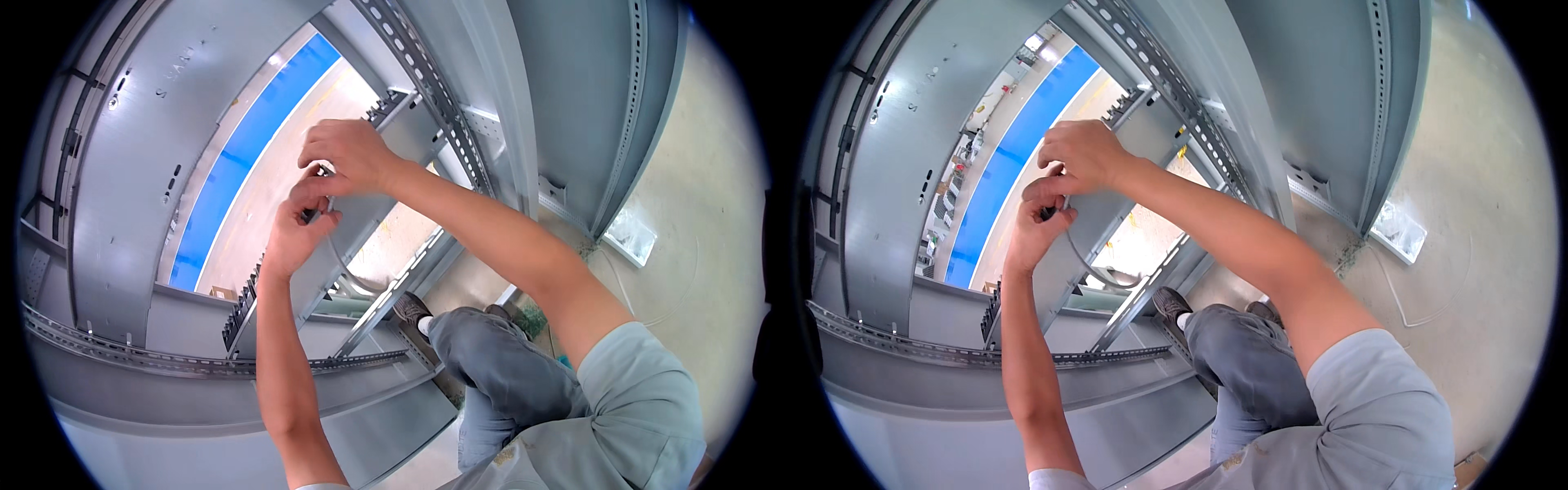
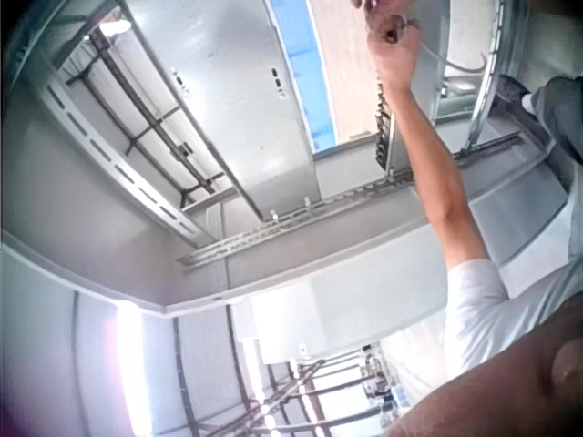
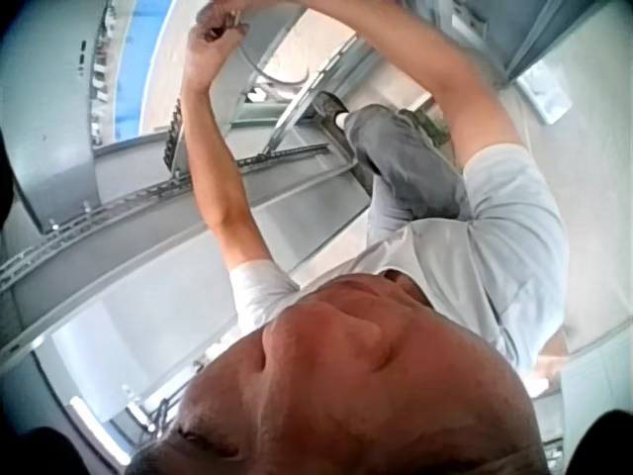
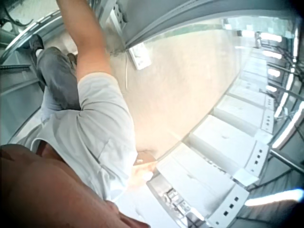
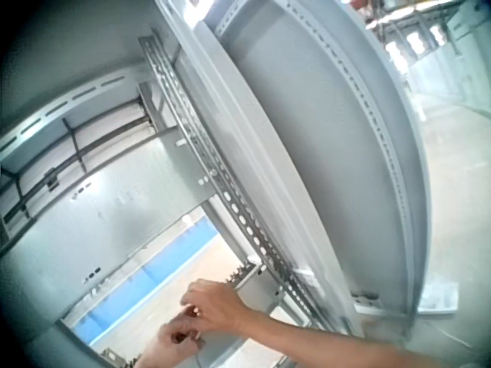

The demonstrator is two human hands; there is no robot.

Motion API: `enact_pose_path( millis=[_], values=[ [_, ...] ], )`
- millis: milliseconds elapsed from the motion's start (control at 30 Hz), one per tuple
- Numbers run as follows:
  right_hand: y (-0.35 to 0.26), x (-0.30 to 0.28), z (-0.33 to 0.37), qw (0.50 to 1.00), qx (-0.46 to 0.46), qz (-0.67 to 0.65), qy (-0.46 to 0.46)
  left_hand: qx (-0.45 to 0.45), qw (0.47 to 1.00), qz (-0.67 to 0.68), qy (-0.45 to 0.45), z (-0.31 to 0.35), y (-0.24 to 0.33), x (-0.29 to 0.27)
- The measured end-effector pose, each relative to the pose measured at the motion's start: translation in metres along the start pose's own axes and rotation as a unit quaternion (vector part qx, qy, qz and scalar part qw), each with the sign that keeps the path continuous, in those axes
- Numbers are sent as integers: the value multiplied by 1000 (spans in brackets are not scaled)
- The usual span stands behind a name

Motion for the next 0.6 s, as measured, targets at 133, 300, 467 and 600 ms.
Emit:
enact_pose_path(
  millis=[133, 300, 467, 600],
  values=[
    [4, -4, 0, 1000, 22, -17, 15, 49, 998, -24, 7, 1, 3, -3],
    [4, 6, 11, 999, 42, 23, 3, 45, 998, 43, 3, 0, 4, 6],
    [-4, 3, -2, 998, 45, 40, 14, 32, 999, -42, 8, 0, -11, -3],
    [-16, 16, -1, 999, 39, -5, -23, 49, 999, -4, 19, 2, 11, 1]
  ],
)
Point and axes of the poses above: each hand's wrist, its own z-axis away from the middle knuckle, its own x-axis out of the palm, y = z × x, the point moved 6 cm from there along -z, towards the middle knuckle, and after that the axes turned 5 degrees about -z, right-handed, at the moved point
